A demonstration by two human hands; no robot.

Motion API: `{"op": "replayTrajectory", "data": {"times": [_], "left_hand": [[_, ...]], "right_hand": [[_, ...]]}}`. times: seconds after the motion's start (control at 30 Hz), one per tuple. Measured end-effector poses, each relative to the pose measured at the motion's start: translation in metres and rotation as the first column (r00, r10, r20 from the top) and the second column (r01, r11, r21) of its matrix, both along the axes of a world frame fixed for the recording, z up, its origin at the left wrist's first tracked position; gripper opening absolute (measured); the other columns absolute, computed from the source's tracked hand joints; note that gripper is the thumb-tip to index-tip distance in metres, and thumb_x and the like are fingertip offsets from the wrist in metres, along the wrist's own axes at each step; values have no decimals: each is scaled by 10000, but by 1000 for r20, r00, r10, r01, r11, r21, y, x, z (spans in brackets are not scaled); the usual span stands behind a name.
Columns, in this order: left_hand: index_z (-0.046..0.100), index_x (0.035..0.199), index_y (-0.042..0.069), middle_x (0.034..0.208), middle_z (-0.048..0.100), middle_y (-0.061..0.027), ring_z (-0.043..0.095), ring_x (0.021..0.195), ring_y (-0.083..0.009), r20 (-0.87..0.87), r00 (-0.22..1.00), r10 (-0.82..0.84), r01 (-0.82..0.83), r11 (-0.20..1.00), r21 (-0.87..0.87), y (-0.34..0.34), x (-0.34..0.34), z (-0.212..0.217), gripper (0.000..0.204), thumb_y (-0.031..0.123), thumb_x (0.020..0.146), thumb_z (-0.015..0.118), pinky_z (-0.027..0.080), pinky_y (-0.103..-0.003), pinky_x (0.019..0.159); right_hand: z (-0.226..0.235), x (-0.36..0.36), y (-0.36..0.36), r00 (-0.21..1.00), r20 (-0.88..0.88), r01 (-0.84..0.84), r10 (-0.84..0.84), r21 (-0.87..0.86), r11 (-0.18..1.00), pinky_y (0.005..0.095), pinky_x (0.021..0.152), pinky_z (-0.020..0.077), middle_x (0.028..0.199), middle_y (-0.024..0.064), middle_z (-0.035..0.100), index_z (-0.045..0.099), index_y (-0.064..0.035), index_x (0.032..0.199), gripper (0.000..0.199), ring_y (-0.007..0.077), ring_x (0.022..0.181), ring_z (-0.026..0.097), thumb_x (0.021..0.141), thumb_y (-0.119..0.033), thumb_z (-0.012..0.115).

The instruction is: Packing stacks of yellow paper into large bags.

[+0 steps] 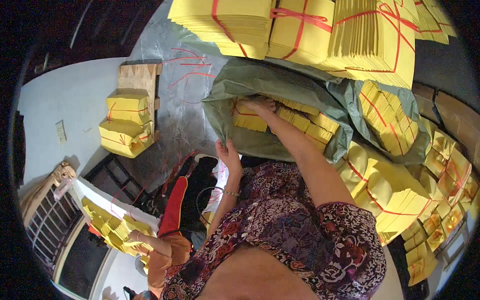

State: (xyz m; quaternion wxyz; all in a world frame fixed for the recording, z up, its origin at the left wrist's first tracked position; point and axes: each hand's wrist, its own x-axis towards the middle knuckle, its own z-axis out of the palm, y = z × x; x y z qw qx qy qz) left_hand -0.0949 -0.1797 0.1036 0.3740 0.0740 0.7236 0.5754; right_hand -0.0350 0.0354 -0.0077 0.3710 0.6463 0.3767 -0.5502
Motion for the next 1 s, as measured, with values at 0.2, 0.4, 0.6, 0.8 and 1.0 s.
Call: {"op": "replayTrajectory", "data": {"times": [0.2, 0.4, 0.6, 0.8, 1.0], "left_hand": [[478, 1023, 16, 995, 559, -38, 502, 871, -112, 22, 995, -101, 102, 995, -6, 9, -9, 6, 135, 67, 905, 517, 413, -255, 766], [470, 1139, -9, 1049, 555, -60, 510, 937, -132, -90, 994, -59, 52, 996, -74, -26, -26, -15, 302, 51, 862, 574, 418, -267, 829], [531, 1108, -12, 1011, 586, -72, 532, 853, -125, 20, 977, -211, 212, 972, -101, 27, -18, -1, 277, 160, 901, 602, 443, -281, 757], [578, 1053, -32, 947, 616, -28, 546, 834, -96, -65, 982, -175, 173, 984, -42, 26, -20, -1, 206, 133, 937, 532, 448, -257, 722], [567, 1087, -39, 990, 617, -34, 552, 832, -91, 2, 997, -77, 76, 996, 44, 32, -6, 3, 225, 123, 934, 533, 450, -249, 729]], "right_hand": [[4, -28, 30, 971, 224, 147, -87, -266, 953, 454, 1106, 132, 1490, 217, 144, 162, -14, 1449, 1304, 364, 1376, 128, 525, -833, 579], [23, -3, -53, 993, -118, 25, 5, 256, 966, 464, 1105, 123, 1474, 257, 134, 23, 44, 1436, 1387, 420, 1365, 93, 526, -874, 525], [-66, 65, -107, 915, -329, 381, -235, 505, 775, 421, 1087, 225, 1456, 263, 184, 28, 55, 1428, 1371, 381, 1341, 207, 542, -848, 556], [5, 42, -99, 835, -379, 539, -398, 424, 728, 358, 1008, 372, 1355, 238, 406, 188, 41, 1399, 1191, 320, 1236, 427, 624, -765, 601], [7, 17, -50, 899, -278, 421, -337, 342, 840, 365, 973, 402, 1287, 246, 481, 255, 28, 1382, 1146, 334, 1204, 468, 615, -733, 638]]}}
